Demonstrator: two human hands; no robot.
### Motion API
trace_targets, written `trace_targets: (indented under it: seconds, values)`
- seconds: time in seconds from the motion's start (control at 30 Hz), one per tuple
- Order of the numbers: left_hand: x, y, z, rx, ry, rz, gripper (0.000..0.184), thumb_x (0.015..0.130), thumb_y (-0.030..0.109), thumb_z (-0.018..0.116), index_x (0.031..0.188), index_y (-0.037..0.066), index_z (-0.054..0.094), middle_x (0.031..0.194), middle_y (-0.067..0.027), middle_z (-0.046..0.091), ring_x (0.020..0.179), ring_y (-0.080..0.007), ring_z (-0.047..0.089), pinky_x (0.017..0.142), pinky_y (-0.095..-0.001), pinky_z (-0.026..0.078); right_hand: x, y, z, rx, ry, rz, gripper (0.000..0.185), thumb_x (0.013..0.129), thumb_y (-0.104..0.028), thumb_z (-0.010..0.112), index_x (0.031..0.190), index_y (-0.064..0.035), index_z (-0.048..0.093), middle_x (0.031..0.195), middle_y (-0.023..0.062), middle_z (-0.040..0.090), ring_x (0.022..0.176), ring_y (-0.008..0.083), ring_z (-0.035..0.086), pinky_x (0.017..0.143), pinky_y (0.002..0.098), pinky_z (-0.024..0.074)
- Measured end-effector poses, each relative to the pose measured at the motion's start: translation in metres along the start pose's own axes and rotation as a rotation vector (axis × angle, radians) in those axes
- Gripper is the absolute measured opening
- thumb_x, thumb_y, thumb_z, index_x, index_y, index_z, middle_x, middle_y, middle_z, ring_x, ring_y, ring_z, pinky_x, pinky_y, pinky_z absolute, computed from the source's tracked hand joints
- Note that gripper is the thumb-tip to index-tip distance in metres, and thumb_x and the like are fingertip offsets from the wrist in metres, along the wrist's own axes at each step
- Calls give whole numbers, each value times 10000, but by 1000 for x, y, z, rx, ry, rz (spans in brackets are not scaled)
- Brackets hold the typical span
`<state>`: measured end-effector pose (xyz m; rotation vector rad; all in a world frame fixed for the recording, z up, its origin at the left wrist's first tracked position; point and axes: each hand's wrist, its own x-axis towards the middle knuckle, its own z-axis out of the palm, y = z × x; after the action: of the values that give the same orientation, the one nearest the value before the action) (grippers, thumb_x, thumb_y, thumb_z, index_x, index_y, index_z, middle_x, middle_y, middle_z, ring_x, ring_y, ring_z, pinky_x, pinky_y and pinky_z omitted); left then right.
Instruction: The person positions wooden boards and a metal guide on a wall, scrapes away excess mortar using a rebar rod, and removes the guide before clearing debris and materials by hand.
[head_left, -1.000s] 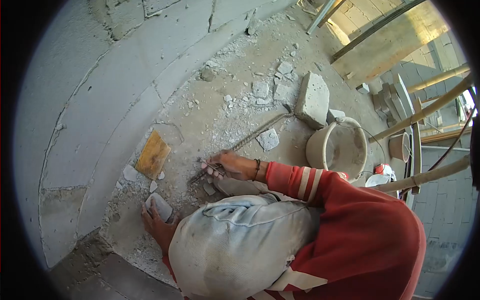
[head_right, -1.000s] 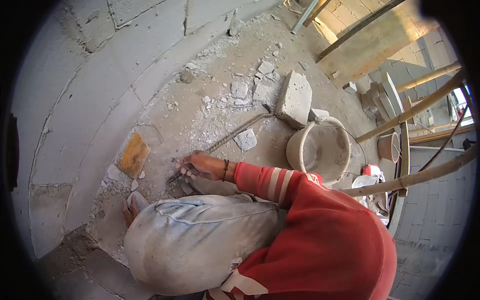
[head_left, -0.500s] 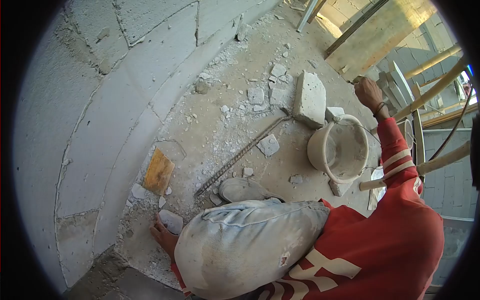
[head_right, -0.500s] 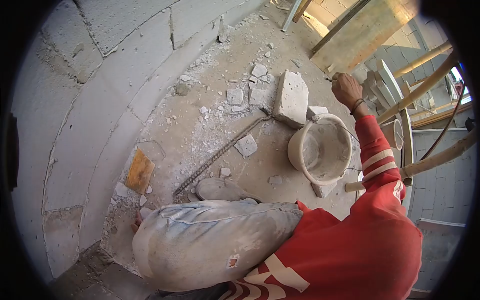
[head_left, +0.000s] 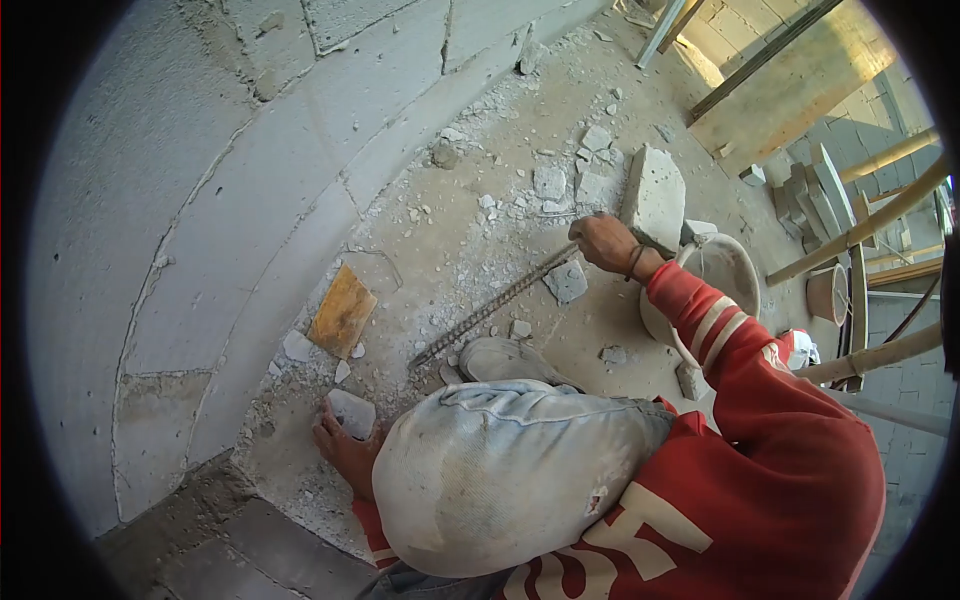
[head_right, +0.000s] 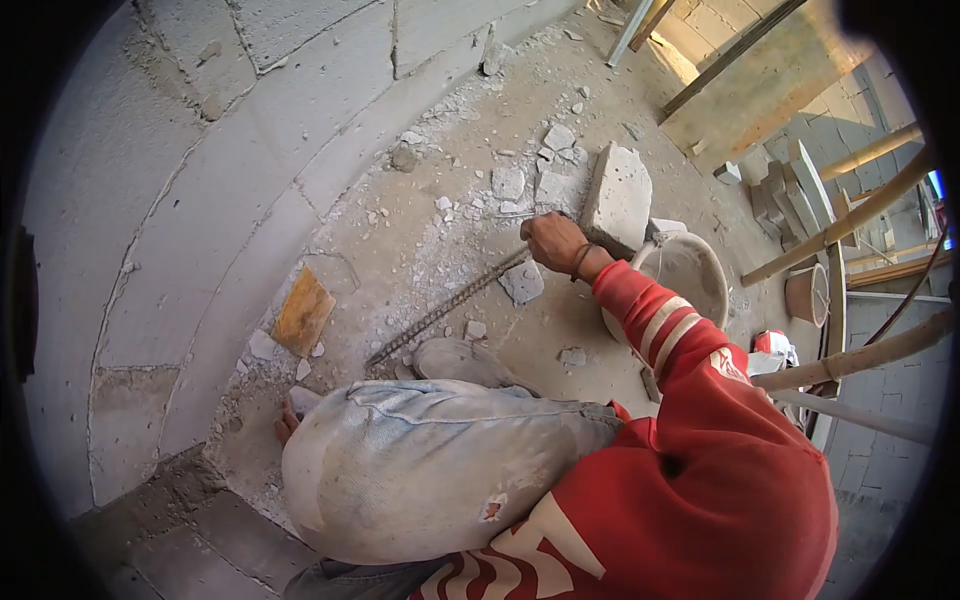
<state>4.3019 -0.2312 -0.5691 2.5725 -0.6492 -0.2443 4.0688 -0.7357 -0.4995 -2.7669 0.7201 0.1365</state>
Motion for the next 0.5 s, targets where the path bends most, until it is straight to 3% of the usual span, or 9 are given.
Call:
trace_targets:
  seconds: [0.1, 0.2, 0.33, 0.4, 0.47, 0.5]
  values:
    - [-8, -3, 0, 29, 36, 17, 997, 603, 237, 881, 1452, 23, 404, 1300, -232, 496, 1225, -424, 465, 1044, -534, 372, 4, 7, 50, -91, -87, -142, 317, 788, -52, 555, 1088, -59, 657, 1085, 163, 627, 1058, 376, 608, 862, 480, 503]
    - [-19, -8, -3, -10, 12, 42, 976, 629, 246, 878, 1449, 18, 402, 1325, -231, 478, 1245, -423, 457, 1053, -530, 372, 5, 7, 63, -72, -126, -131, 345, 817, -38, 505, 1132, -34, 644, 1070, 173, 621, 1040, 383, 601, 858, 471, 494]
    - [-18, -2, -10, -80, -50, -13, 961, 647, 220, 872, 1453, 16, 390, 1356, -228, 451, 1273, -418, 445, 1069, -517, 371, 17, 25, 62, 83, -154, -124, 299, 819, -53, 552, 1104, -26, 638, 1052, 178, 623, 1007, 385, 605, 867, 461, 497]
    - [-17, -3, -10, -65, -65, -11, 961, 653, 188, 867, 1461, 16, 376, 1362, -232, 444, 1280, -416, 441, 1073, -510, 374, 28, 35, 64, 62, -66, -69, 284, 813, -50, 575, 1089, -23, 635, 1053, 180, 623, 1002, 386, 607, 880, 451, 500]
    - [-16, -3, -9, -35, -64, 6, 962, 656, 164, 863, 1467, 17, 366, 1361, -235, 443, 1283, -416, 440, 1074, -506, 377, 41, 45, 63, -26, 264, -86, 231, 846, -79, 523, 1030, -30, 654, 1045, 179, 630, 1013, 384, 613, 863, 453, 495]
    - [-15, -2, -8, -46, -71, -12, 968, 653, 147, 860, 1471, 19, 358, 1371, -239, 439, 1293, -419, 433, 1078, -506, 377, 46, 50, 65, -96, 257, -68, 257, 857, -71, 518, 1089, -33, 621, 1050, 175, 626, 1019, 370, 619, 867, 463, 487]
